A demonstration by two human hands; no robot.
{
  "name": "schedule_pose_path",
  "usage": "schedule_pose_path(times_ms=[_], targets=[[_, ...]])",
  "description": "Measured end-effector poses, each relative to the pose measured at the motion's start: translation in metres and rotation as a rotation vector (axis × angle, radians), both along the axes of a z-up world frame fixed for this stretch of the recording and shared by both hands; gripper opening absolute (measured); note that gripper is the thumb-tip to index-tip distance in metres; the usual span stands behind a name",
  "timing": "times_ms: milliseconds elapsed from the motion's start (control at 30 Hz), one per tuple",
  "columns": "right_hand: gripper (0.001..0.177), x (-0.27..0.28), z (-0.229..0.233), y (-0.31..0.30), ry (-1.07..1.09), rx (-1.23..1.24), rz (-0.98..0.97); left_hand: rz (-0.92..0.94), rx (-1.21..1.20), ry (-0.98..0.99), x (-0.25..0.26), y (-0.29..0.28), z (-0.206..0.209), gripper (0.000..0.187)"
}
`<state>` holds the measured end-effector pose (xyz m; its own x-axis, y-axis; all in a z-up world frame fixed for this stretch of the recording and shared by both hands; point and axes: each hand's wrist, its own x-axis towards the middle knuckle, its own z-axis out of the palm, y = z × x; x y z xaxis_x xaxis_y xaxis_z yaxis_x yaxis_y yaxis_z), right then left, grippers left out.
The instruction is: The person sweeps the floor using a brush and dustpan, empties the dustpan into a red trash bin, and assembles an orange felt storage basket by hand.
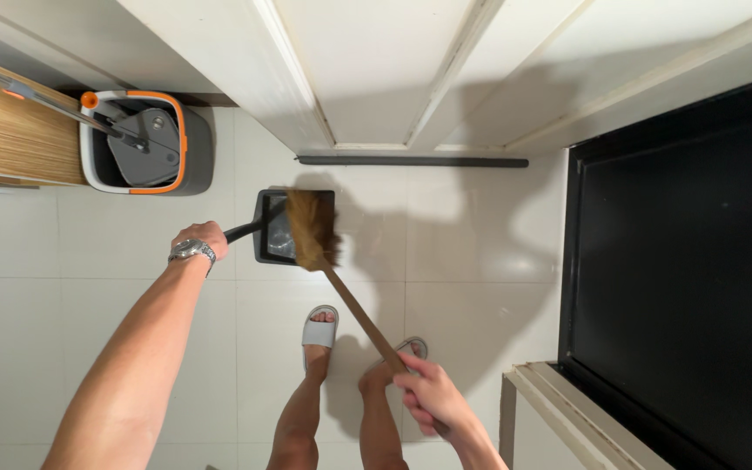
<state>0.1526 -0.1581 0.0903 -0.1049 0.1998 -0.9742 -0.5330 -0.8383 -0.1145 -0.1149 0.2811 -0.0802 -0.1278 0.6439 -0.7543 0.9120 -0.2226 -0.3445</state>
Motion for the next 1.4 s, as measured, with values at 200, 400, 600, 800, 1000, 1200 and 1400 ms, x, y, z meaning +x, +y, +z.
schedule_pose_path(times_ms=[200,400,600,800,1000,1200,1400], targets=[[0.066,0.016,-0.028,-0.126,0.037,0.047,-0.217,0.031,0.027,-0.051,-0.047,0.003,0.010,0.040],[0.072,0.034,-0.020,-0.103,-0.342,-0.031,0.015,0.213,-0.082,-0.070,-0.082,0.008,0.042,0.041],[0.049,0.009,-0.062,-0.011,-0.717,0.014,0.420,0.243,0.001,-0.074,-0.107,0.012,0.018,0.035],[0.047,-0.031,-0.093,0.044,-0.535,0.126,0.504,0.197,-0.011,0.008,-0.103,0.018,-0.010,0.033],[0.069,-0.025,-0.025,0.055,-0.058,0.060,0.155,0.208,0.005,0.001,-0.102,0.015,-0.012,0.033],[0.064,0.012,-0.019,-0.042,0.141,-0.004,-0.174,0.189,-0.009,-0.035,-0.124,0.011,0.008,0.032],[0.068,0.046,-0.094,-0.160,-0.103,0.194,-0.165,0.322,-0.104,-0.089,-0.165,0.006,0.022,0.029]])
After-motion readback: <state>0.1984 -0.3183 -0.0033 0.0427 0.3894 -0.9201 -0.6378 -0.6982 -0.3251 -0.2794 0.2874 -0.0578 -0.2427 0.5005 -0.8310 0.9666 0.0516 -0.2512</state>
